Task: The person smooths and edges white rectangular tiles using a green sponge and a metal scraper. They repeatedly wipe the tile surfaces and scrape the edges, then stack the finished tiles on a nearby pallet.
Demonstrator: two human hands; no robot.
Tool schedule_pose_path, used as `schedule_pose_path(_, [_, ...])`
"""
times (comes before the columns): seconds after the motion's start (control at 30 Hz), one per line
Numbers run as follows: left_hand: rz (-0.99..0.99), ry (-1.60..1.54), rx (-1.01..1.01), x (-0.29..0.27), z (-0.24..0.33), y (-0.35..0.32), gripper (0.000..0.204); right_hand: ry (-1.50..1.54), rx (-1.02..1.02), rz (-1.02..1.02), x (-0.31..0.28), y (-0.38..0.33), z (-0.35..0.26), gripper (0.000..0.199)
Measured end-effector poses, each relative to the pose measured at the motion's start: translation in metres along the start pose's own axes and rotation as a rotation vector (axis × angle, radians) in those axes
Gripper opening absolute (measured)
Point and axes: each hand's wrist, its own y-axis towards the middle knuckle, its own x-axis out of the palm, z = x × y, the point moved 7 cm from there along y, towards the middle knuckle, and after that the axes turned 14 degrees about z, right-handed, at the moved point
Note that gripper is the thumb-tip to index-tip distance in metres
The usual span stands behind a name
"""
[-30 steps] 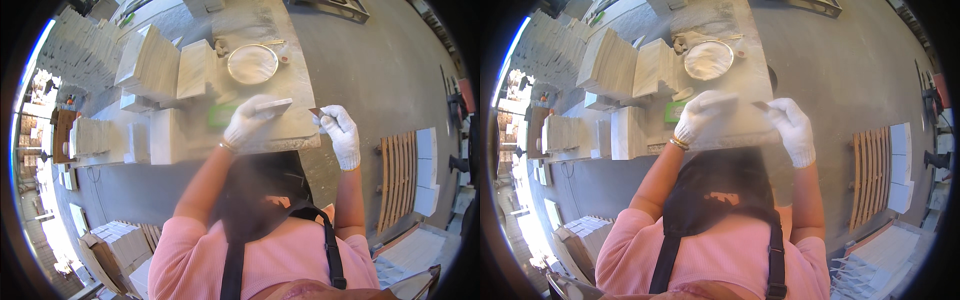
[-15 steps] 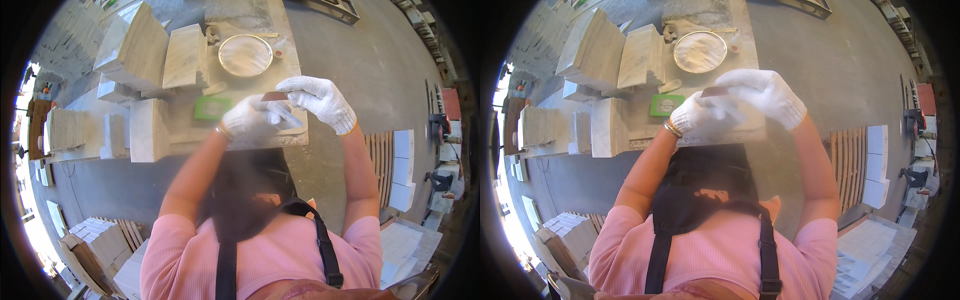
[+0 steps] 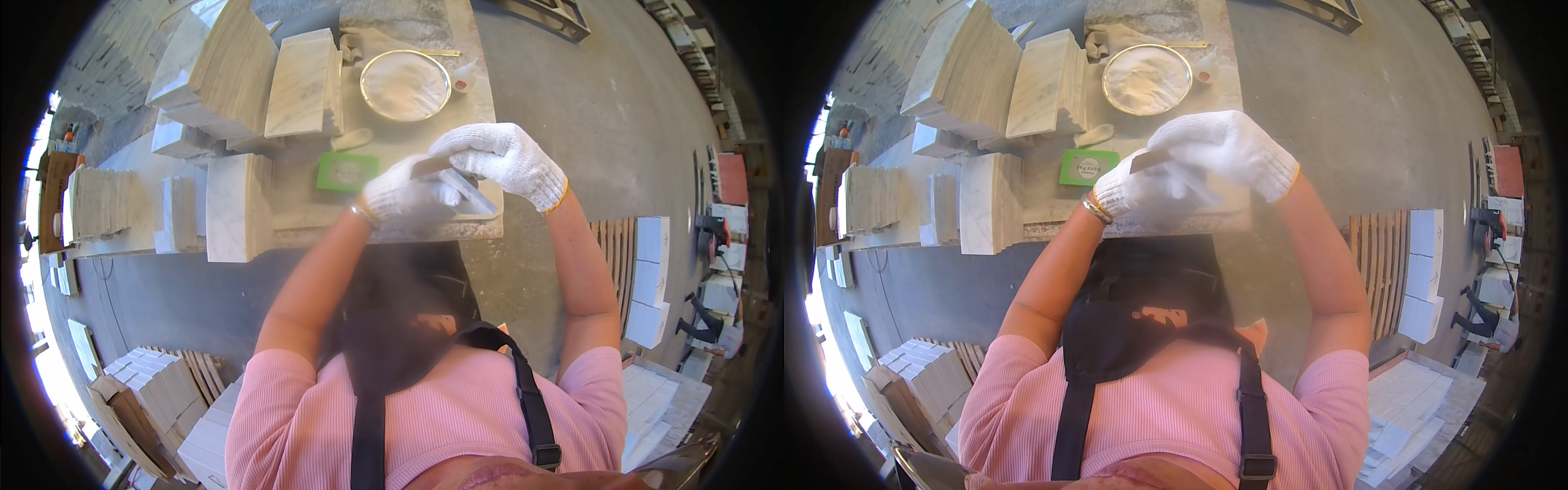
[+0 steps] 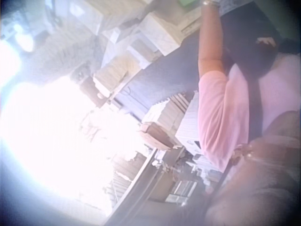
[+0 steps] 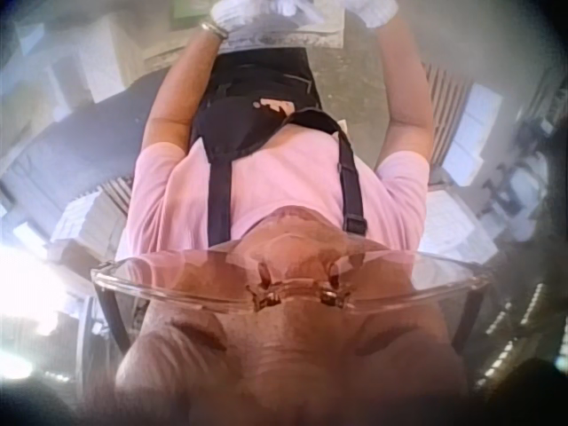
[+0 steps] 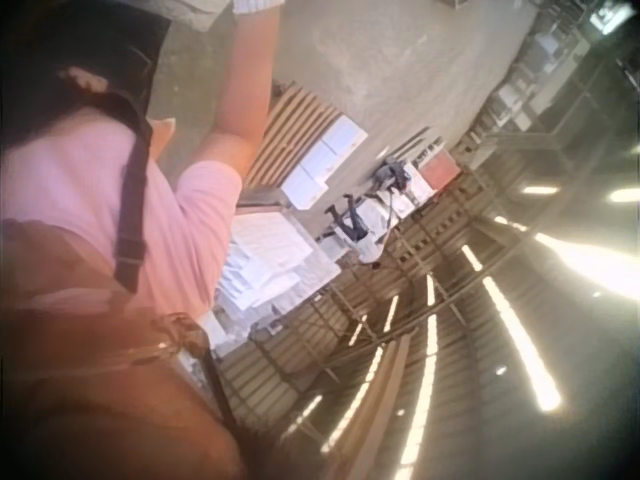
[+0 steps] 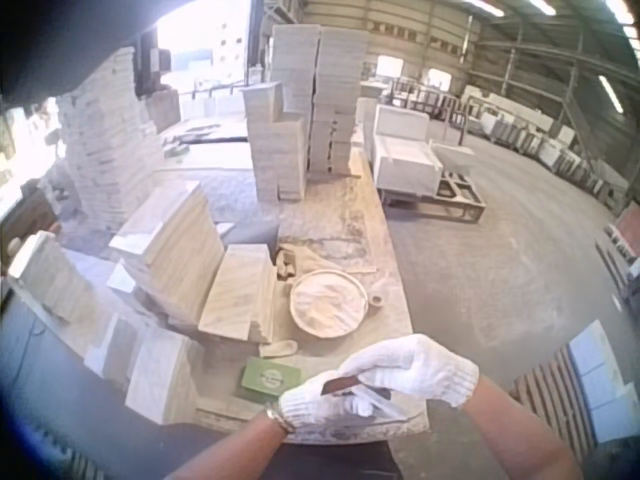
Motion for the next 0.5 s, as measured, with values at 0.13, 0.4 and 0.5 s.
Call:
schedule_pose_path(0.13, [0.059,-0.013,0.085,0.002,0.011,-0.002,0.038,-0.05,-0.05,0.051,-0.004,-0.01,0.0,0.029])
schedule_pose_path(0.4, [-0.027,-0.167,-0.068,0.007,0.002,0.001,0.018,-0.105,0.007,0.04,-0.026,-0.073,0.006,0.031])
schedule_pose_path(0.5, [-0.042,-0.161,-0.034,0.008,0.001,0.003,0.017,0.007,0.146,0.127,-0.035,-0.073,0.015,0.032])
